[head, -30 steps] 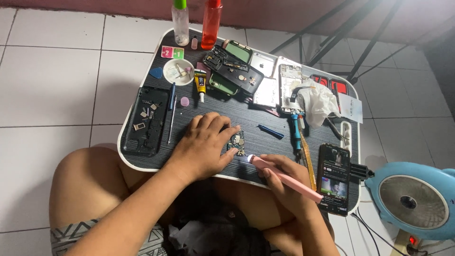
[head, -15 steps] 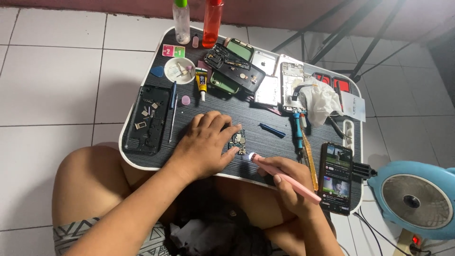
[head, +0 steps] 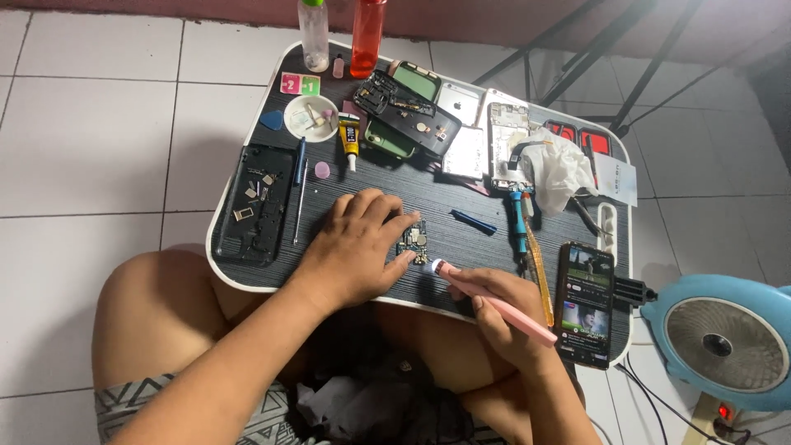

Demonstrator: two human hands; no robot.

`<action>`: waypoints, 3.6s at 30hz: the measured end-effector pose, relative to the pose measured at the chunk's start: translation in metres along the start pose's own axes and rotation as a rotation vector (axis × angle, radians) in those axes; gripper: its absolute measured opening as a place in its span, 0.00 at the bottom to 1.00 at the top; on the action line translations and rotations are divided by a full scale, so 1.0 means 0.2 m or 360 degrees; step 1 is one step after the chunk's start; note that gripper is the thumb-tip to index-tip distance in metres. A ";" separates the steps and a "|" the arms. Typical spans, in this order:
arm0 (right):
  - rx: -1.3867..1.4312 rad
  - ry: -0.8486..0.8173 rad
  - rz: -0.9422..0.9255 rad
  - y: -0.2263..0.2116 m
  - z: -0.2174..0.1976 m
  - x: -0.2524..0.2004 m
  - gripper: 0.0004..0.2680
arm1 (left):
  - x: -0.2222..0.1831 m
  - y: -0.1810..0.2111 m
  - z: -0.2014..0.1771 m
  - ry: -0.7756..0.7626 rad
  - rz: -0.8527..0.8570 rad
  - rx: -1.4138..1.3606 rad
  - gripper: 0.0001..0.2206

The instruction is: Repairing a smartphone motherboard using a rotary tool and cleaning picks on a small workbench.

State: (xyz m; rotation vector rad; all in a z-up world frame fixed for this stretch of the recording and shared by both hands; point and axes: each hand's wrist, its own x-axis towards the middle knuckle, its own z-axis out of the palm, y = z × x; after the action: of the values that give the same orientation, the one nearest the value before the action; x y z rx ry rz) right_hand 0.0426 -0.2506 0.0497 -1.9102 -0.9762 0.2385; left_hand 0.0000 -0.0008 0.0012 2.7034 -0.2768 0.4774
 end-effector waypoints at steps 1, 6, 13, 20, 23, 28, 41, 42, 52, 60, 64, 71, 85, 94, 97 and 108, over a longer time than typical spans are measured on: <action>0.0002 -0.0001 0.0001 0.00 0.00 0.00 0.17 | 0.00 0.00 0.00 -0.0002 -0.0001 0.0000 0.24; 0.0125 -0.0007 0.0064 -0.02 0.00 0.00 0.18 | 0.00 0.00 0.00 -0.0055 -0.0023 0.0001 0.24; 0.0030 0.0037 0.0004 -0.01 0.01 0.00 0.17 | 0.00 0.00 0.00 -0.0037 0.0000 0.0017 0.24; 0.0085 0.0017 0.0065 -0.02 0.01 0.01 0.18 | -0.01 0.00 0.00 -0.0028 -0.0003 0.0030 0.24; 0.0045 0.0001 0.0055 -0.02 0.01 0.01 0.19 | 0.00 0.00 -0.01 -0.0012 0.0004 0.0027 0.24; 0.0017 0.0031 0.0072 -0.02 0.01 0.01 0.19 | 0.00 0.00 0.00 -0.0028 -0.0002 0.0014 0.24; 0.0075 0.0072 0.0036 -0.01 0.01 0.02 0.18 | 0.04 0.01 -0.06 -0.0363 -0.0117 -0.0031 0.26; 0.0035 0.0068 -0.0004 0.00 0.01 0.01 0.18 | 0.03 0.02 -0.06 -0.0386 -0.0131 -0.0035 0.26; 0.0150 0.0104 0.0056 0.00 0.02 0.01 0.18 | 0.02 0.03 -0.06 -0.0317 -0.0157 -0.0073 0.25; 0.0178 0.0128 0.0061 0.00 0.00 0.02 0.15 | 0.01 0.04 -0.05 -0.0129 -0.0168 -0.0011 0.26; 0.0115 0.0099 0.0056 0.01 -0.02 0.02 0.15 | 0.03 0.02 -0.05 -0.0240 -0.0121 -0.0007 0.25; 0.0037 -0.0058 0.0445 0.07 -0.04 0.00 0.22 | 0.07 -0.02 -0.05 -0.0203 -0.0087 0.0072 0.27; 0.0032 0.0314 0.0145 0.00 0.05 0.02 0.09 | 0.08 -0.04 -0.03 -0.0183 -0.0067 -0.0044 0.23; 0.0079 0.0476 0.0381 -0.01 0.08 -0.03 0.16 | 0.08 -0.01 -0.05 -0.0036 0.0119 -0.0021 0.22; 0.0201 0.0512 0.0466 -0.02 0.04 -0.01 0.15 | 0.16 -0.03 -0.06 -0.0147 0.0157 -0.0038 0.23; -0.0034 0.0528 0.0680 0.08 0.03 -0.09 0.12 | 0.35 -0.01 -0.04 -0.0302 0.0452 -0.0202 0.25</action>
State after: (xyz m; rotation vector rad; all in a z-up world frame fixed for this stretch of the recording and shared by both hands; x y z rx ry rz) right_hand 0.0348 -0.2633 0.0296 -2.0802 -0.3478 0.1490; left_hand 0.0628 -0.0045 0.0330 2.5972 -0.7250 0.2686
